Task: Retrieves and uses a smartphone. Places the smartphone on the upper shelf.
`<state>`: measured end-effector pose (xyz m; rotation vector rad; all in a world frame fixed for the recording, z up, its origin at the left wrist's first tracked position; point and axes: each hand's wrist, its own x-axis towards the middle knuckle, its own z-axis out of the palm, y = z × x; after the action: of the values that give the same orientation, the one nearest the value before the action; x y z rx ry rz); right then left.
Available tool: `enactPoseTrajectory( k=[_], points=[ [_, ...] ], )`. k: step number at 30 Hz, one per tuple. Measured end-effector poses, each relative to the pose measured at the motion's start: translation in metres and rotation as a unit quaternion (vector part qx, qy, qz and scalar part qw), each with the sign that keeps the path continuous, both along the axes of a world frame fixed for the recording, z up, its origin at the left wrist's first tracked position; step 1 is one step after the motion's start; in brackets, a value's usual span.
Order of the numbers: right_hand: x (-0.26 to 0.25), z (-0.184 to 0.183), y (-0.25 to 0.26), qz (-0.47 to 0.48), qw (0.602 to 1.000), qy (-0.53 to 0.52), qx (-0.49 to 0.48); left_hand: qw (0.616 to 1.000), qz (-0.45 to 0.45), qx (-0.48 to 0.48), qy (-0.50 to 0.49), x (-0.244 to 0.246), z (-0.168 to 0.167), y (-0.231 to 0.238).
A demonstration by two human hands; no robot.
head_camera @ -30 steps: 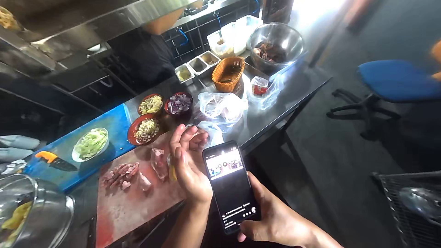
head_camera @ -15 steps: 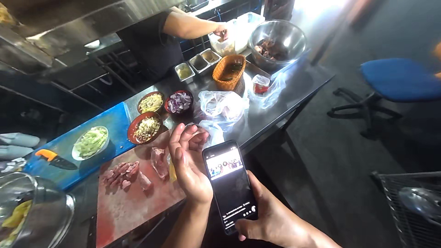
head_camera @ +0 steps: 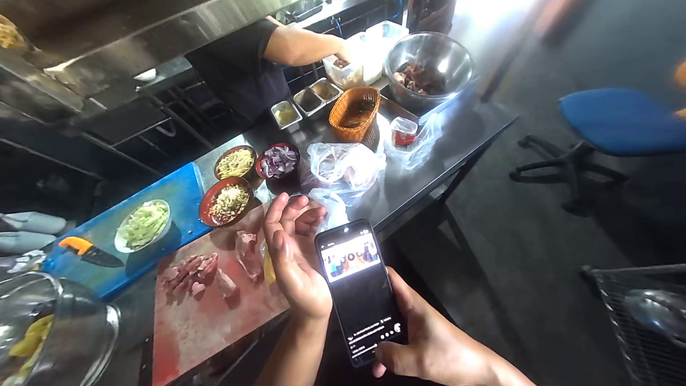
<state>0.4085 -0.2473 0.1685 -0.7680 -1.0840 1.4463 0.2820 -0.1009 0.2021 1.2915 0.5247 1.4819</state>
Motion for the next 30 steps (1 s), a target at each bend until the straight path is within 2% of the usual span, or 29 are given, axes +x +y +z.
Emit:
enactPoseTrajectory(
  k=[30],
  points=[
    [0.003,0.001,-0.013,0.03,0.999,0.017,0.02,1.0,-0.011,0.006,0.016,0.0,0.007,-0.014]
  ],
)
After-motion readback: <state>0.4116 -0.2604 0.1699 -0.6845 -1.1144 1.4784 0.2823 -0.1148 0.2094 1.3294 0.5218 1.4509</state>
